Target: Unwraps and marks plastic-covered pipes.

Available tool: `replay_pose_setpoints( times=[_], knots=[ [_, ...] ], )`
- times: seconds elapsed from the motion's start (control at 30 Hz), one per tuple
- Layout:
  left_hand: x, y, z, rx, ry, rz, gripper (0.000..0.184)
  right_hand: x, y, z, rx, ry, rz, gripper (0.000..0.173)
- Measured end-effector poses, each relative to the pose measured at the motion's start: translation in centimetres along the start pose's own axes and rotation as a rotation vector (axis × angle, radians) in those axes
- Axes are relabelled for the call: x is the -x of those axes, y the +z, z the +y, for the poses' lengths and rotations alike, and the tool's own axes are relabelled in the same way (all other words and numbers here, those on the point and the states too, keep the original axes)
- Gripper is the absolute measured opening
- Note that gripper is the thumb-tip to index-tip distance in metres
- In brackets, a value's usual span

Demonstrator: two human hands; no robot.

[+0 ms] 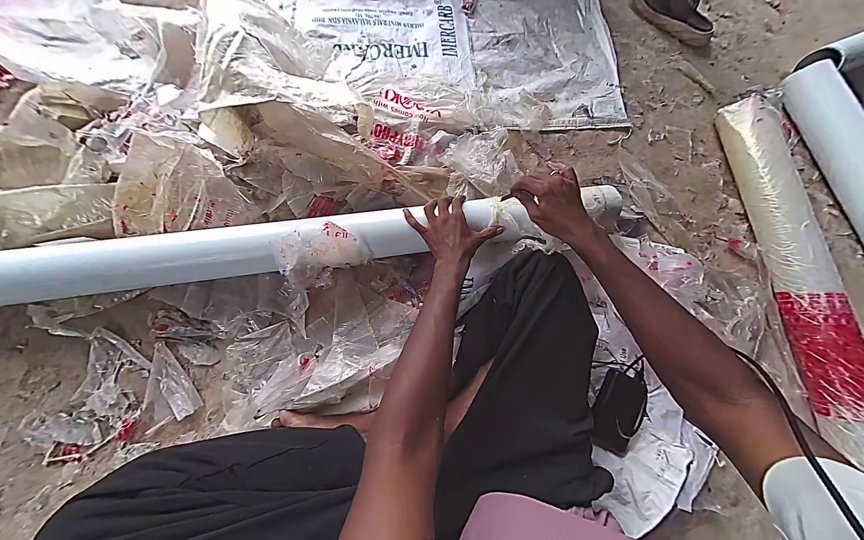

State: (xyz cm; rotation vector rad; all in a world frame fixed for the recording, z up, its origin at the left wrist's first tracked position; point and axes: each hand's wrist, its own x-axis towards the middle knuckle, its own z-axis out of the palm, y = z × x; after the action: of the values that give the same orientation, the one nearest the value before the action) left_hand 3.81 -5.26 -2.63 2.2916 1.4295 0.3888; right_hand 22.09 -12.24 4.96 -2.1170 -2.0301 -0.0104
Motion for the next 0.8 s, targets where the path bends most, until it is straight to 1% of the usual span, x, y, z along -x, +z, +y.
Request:
replay_pose_setpoints(
  times=[0.1,0.17,0.3,0.4,0.5,0.57,0.63,0.7,0.8],
  knots=[
    [0.5,0.2,-0.1,-0.017,0.013,0.01,0.097,-0.4,1.6,-1.4,0.058,-0.008,-0.039,0.024],
    [0.4,0.1,-0.2,-0.021,0.013,0.005,0.098,0.0,2.1,-0.5,0.108,0.007,-0.053,0.027],
    [0.5,0.3,-0.2,-0.015,0.018,0.031,0.097,1.7,0.7,1.3,0.191,0.031,-0.048,0.027],
    [0.6,0.3,0.0,-0.012,0.019,0.037,0.097,1.2,0.3,-0.5,0.141,0.046,0.011,0.027],
    [0.9,0.3,-0.2,-0.017,0.031,0.028,0.096,0.7,2.0,-2.3,0.163,0.006,0.044,0.025],
    [1.0,0.3,-0.4,-0.021,0.037,0.026,0.096,1.3,2.4,-1.7,0.203,-0.007,0.04,0.024],
    [0.8,0.2,-0.4,-0.01,0.033,0.022,0.097,2.2,1.7,-0.3,0.262,-0.024,0.041,0.024],
    [1.0,0.2,-0.3,0.0,0.032,0.024,0.097,2.6,1.0,0.2,0.272,-0.01,0.03,0.023],
    [1.0,0.2,-0.3,0.007,0.046,0.025,0.096,1.6,1.4,-1.7,0.2,0.004,0.109,0.025]
  ],
)
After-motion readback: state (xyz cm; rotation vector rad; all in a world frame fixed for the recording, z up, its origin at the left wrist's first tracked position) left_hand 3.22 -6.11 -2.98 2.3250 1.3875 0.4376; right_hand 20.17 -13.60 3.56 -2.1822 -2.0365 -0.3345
